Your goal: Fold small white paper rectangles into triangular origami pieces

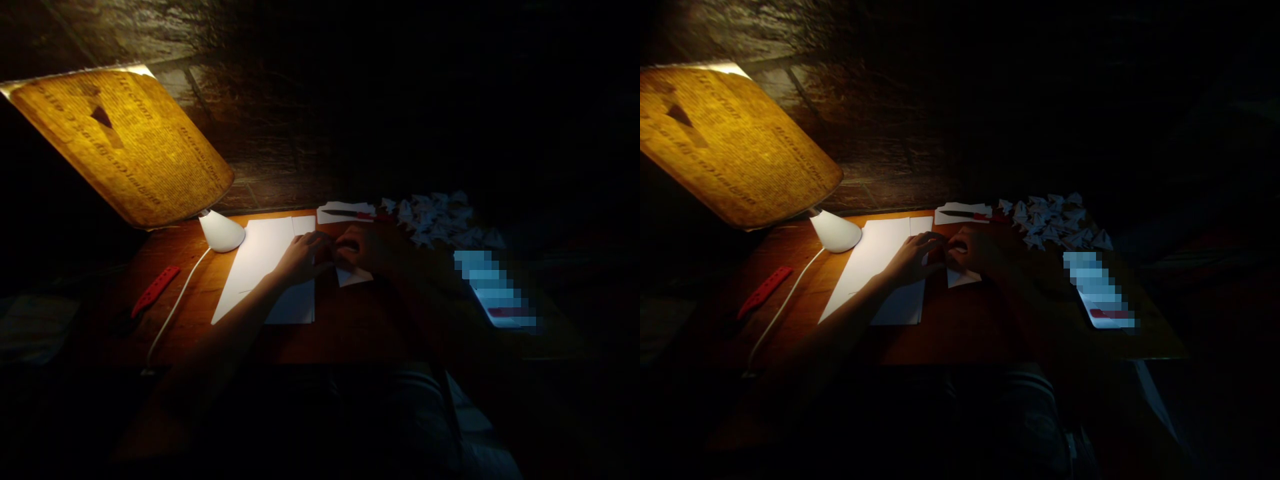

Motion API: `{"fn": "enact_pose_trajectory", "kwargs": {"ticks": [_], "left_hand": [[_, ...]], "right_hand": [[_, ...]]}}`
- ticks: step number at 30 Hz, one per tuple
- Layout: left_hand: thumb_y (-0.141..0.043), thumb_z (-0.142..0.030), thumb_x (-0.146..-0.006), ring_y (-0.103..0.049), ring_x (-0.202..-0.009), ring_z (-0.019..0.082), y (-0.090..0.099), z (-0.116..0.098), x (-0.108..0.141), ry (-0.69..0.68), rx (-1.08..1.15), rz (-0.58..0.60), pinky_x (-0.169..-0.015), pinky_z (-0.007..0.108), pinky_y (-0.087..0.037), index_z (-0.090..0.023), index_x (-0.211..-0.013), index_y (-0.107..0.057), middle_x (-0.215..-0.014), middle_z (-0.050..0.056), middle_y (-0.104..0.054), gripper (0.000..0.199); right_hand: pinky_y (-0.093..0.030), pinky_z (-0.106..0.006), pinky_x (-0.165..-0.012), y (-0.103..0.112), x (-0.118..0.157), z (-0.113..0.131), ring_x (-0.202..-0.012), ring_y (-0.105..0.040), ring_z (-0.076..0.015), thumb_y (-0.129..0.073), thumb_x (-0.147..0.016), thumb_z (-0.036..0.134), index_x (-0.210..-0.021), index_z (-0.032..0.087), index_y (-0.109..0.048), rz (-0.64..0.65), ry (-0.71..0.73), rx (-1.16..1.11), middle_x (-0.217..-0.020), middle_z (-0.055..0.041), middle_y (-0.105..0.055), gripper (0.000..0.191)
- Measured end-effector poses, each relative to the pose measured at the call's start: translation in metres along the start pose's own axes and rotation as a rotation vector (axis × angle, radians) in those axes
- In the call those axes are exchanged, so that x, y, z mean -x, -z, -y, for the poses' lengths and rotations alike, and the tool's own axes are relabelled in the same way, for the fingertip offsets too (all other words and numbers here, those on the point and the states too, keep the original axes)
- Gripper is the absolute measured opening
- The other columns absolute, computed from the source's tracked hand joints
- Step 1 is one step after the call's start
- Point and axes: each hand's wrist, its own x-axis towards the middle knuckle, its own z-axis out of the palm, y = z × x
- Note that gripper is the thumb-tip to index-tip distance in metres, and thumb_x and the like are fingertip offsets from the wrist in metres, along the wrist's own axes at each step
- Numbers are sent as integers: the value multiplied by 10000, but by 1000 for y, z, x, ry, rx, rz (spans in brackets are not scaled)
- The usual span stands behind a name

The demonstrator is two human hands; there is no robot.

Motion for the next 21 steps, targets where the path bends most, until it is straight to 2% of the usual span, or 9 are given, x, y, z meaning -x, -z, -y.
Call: {"fn": "enact_pose_trajectory", "kwargs": {"ticks": [6,10,12,16,21], "left_hand": [[-799,-360,-844,-592,-1250,375,6,-7,0,24,26,1,-1033,552,-489,-217,-1401,-554,-1385,159,-616,625],[-844,-368,-800,-595,-1156,360,4,-5,0,22,-4,-45,-985,540,-509,-201,-1227,-630,-1273,153,-634,506],[-839,-341,-813,-605,-1131,344,2,-4,-1,-8,-9,-40,-981,537,-516,-217,-1166,-677,-1252,135,-646,408],[-736,-248,-909,-654,-1147,300,1,-5,-2,-124,54,42,-1018,527,-533,-274,-1193,-735,-1259,83,-686,285],[-638,-209,-971,-671,-1258,250,-1,-6,0,-223,229,87,-1075,441,-570,-263,-1275,-735,-1396,93,-667,324]], "right_hand": [[-491,-319,-815,-1,1,0,-960,-660,-228,-698,-887,222,-1068,193,-764,-28,-23,46,-1090,-95,-742,195],[-474,-333,-789,0,-1,-2,-906,-671,-240,-705,-903,250,-1014,182,-727,-94,-157,101,-1031,-111,-761,132],[-478,-347,-785,-2,-2,-6,-897,-679,-254,-734,-880,255,-1015,183,-704,-137,-223,117,-1017,-115,-763,155],[-507,-388,-850,-6,-4,-19,-967,-695,-280,-773,-798,182,-1068,196,-653,-267,-273,96,-1102,-121,-756,296],[-533,-419,-847,-8,-3,-31,-943,-686,-281,-801,-715,171,-1052,211,-619,-353,-267,41,-1111,-118,-745,385]]}}
